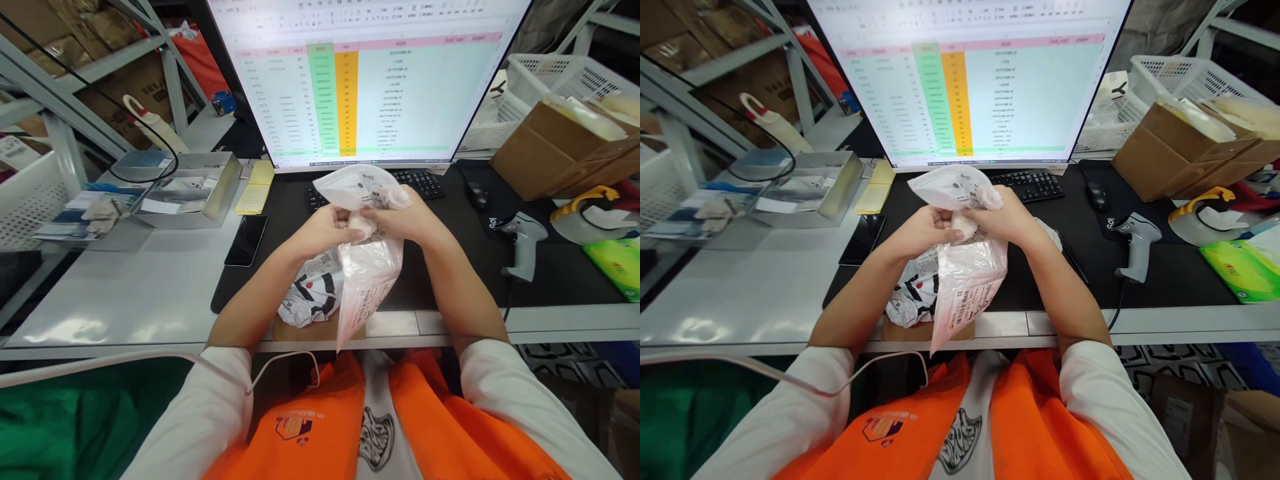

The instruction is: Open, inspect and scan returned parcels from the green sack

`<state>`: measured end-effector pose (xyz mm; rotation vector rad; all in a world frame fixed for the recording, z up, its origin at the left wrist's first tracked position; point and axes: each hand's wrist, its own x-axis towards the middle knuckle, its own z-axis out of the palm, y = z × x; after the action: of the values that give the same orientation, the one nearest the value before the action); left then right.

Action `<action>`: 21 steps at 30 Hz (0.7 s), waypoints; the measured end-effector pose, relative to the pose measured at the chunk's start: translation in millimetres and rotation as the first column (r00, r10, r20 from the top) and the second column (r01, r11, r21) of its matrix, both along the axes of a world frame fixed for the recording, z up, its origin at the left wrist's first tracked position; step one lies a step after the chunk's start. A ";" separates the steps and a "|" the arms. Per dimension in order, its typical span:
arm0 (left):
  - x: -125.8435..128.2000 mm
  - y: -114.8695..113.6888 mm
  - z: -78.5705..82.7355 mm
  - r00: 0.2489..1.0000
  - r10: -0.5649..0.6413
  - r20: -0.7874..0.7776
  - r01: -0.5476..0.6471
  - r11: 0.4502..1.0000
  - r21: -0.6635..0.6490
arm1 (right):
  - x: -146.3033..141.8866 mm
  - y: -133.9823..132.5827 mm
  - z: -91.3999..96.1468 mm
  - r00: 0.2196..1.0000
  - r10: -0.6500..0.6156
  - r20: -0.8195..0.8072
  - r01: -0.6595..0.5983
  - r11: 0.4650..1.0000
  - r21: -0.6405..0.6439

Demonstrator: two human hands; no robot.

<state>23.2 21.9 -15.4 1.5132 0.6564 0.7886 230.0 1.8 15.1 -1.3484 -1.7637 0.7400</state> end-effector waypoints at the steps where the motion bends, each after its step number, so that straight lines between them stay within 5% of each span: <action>1: -3.4 0.8 2.3 0.999 -0.033 0.019 0.033 0.999 -0.038 | 2.9 1.3 0.5 0.999 -0.021 -0.025 0.021 1.000 0.003; 6: -11.2 4.5 5.7 0.999 -0.037 0.032 0.038 0.999 -0.040 | 16.7 0.9 3.0 0.990 -0.083 -0.110 0.082 0.996 -0.016; 10: -3.7 6.3 -0.2 0.983 0.150 0.106 -0.159 0.984 0.085 | 21.0 -4.2 4.7 0.976 0.140 -0.166 -0.156 0.983 -0.091; 15: 1.3 1.1 3.2 0.952 0.258 0.167 -0.290 0.934 0.210 | 24.4 0.8 0.5 0.889 0.423 -0.176 -0.455 0.861 -0.229; 18: -1.2 -2.0 8.0 0.975 0.173 0.140 -0.198 0.961 0.195 | 25.0 4.5 -2.0 0.919 0.375 -0.123 -0.394 0.894 -0.214; 21: -8.8 -3.0 14.7 0.990 0.138 0.021 -0.138 0.940 0.314 | 22.1 2.3 1.3 0.981 0.173 -0.083 -0.182 0.976 -0.118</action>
<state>14.4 18.9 -0.8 1.7696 0.6656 1.0379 252.1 4.1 16.4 -1.2388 -1.8223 1.0005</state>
